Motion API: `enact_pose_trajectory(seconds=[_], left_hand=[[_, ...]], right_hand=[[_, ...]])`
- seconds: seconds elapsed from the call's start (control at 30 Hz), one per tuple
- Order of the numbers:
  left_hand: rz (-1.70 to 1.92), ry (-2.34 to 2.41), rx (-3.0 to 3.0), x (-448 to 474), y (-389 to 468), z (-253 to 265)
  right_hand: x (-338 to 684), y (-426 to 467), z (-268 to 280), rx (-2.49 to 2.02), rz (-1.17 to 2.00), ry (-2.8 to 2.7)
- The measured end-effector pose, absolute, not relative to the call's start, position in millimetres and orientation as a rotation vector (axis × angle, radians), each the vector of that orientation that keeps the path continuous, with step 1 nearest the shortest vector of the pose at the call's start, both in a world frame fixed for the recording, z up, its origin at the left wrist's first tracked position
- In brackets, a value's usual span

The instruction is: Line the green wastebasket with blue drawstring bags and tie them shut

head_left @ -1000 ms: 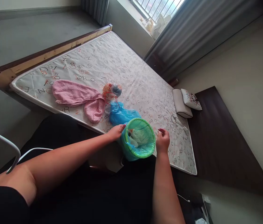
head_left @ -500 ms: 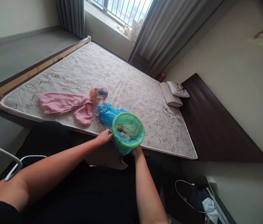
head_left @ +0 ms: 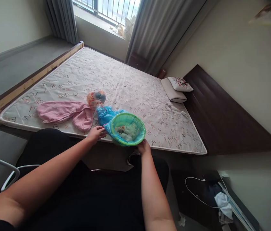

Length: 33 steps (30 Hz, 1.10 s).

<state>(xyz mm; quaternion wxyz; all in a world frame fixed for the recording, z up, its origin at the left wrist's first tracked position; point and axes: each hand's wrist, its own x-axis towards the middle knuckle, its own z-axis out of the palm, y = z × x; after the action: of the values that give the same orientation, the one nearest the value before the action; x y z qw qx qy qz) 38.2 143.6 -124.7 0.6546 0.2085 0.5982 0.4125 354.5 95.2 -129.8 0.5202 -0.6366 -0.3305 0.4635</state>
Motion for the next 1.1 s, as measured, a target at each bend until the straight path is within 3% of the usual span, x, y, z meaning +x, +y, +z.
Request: enact_pose_trajectory(seconds=[0.2,0.6,0.87,1.1], left_hand=[[0.985,1.305,0.408,30,152,-112],[0.624,1.316,0.488,69,127,-143],[0.841,1.298,0.341,66,148,-132],[0.982,1.204,0.268,42,161,-114]], right_hand=[[374,87,-100,-1.344,1.165,-0.469],[339,61,-53,-1.189,1.315,-0.271],[320,32,-46,-1.278,1.410,-0.578],[306,22,-42,-1.155,1.465,-0.517]])
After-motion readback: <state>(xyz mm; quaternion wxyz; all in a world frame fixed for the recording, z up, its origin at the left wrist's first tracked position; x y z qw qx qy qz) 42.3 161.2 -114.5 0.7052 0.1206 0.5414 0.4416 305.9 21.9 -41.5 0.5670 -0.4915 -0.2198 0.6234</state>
